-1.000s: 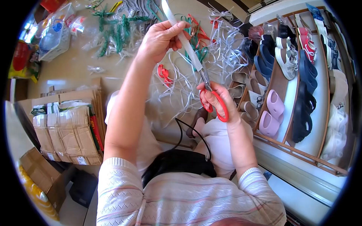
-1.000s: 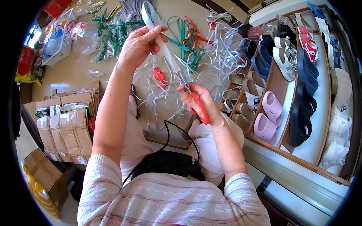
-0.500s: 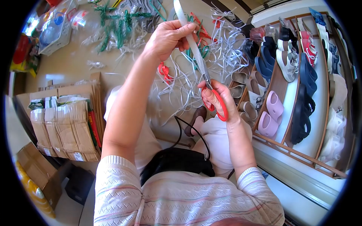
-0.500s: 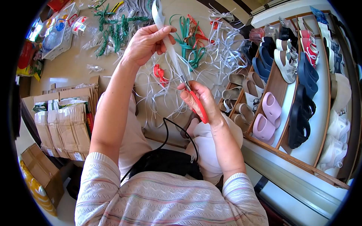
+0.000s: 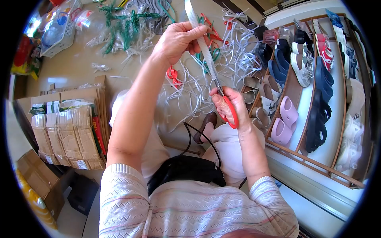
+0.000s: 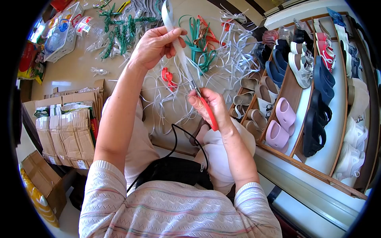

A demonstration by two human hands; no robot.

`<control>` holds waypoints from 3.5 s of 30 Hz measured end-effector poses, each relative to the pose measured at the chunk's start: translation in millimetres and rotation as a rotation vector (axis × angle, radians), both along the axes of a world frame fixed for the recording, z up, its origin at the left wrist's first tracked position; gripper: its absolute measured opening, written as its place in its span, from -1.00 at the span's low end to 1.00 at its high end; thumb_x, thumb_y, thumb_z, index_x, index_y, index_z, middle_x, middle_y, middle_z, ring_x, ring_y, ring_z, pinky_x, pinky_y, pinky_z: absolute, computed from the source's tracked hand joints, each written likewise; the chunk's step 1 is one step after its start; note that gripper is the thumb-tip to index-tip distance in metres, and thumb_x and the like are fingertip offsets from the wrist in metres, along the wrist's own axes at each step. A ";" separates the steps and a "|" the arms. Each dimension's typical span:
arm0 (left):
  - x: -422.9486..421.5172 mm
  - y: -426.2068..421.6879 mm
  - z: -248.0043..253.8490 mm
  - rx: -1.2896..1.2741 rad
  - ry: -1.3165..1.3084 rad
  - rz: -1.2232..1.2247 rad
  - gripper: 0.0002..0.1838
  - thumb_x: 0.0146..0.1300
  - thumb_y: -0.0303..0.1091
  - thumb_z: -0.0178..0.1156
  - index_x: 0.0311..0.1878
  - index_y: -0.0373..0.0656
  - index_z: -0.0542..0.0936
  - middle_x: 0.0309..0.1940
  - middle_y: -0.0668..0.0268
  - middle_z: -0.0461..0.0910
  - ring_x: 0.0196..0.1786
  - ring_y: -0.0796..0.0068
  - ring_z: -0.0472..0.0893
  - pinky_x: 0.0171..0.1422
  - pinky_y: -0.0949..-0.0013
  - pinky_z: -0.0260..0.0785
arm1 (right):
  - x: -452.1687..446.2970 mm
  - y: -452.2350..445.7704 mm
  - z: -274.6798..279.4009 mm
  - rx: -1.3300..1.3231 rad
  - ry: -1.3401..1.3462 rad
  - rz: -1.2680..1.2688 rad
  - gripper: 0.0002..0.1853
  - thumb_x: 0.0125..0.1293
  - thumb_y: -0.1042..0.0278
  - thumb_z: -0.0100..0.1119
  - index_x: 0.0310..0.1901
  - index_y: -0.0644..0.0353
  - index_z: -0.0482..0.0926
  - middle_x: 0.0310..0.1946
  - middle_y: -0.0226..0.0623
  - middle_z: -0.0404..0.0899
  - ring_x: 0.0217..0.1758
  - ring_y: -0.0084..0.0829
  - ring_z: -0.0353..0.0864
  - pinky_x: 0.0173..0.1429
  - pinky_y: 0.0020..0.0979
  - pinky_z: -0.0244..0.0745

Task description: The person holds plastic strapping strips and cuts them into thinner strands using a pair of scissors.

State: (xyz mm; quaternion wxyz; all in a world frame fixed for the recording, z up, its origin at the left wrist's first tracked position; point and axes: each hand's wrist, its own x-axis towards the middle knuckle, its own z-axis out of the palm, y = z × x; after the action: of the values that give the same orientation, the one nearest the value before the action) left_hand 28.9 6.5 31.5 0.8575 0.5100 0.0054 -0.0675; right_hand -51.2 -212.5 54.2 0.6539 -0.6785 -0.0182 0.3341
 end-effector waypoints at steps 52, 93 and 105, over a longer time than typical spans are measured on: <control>-5.5 -17.0 -4.3 0.315 0.054 0.034 -0.77 0.19 -0.25 0.18 -0.34 -0.26 0.62 -0.66 0.43 0.46 -0.62 0.70 0.44 -0.56 0.59 0.29 | 6.6 -6.4 -13.8 -0.179 0.020 -0.084 -0.66 0.12 0.28 0.28 -0.19 0.32 0.43 -0.58 -0.32 0.52 -0.66 -0.60 0.47 -0.55 -0.63 0.39; -9.8 -25.1 -4.4 0.723 -0.180 0.253 -0.79 0.15 -0.29 0.20 -0.36 -0.27 0.62 -0.68 0.44 0.48 -0.62 0.74 0.44 -0.53 0.58 0.29 | -1.1 3.5 -15.2 -0.378 -0.302 -0.093 -0.60 0.05 0.36 0.33 -0.18 0.20 0.31 -0.65 -0.39 0.48 -0.69 -0.67 0.40 -0.64 -0.61 0.27; -13.4 -26.1 0.1 0.380 0.044 0.098 -0.77 0.16 -0.26 0.20 -0.39 -0.28 0.60 -0.67 0.42 0.47 -0.64 0.70 0.44 -0.58 0.58 0.28 | 2.6 4.2 -7.1 0.011 0.108 -0.124 -0.53 0.15 0.21 0.24 0.01 0.18 0.28 -0.58 -0.39 0.48 -0.61 -0.59 0.50 -0.63 -0.63 0.30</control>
State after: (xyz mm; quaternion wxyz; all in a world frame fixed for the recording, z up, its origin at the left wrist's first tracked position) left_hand 15.5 -19.6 31.6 0.7476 0.6604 0.0619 -0.0347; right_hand -48.6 -208.3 47.1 0.6772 -0.6556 0.0574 0.3290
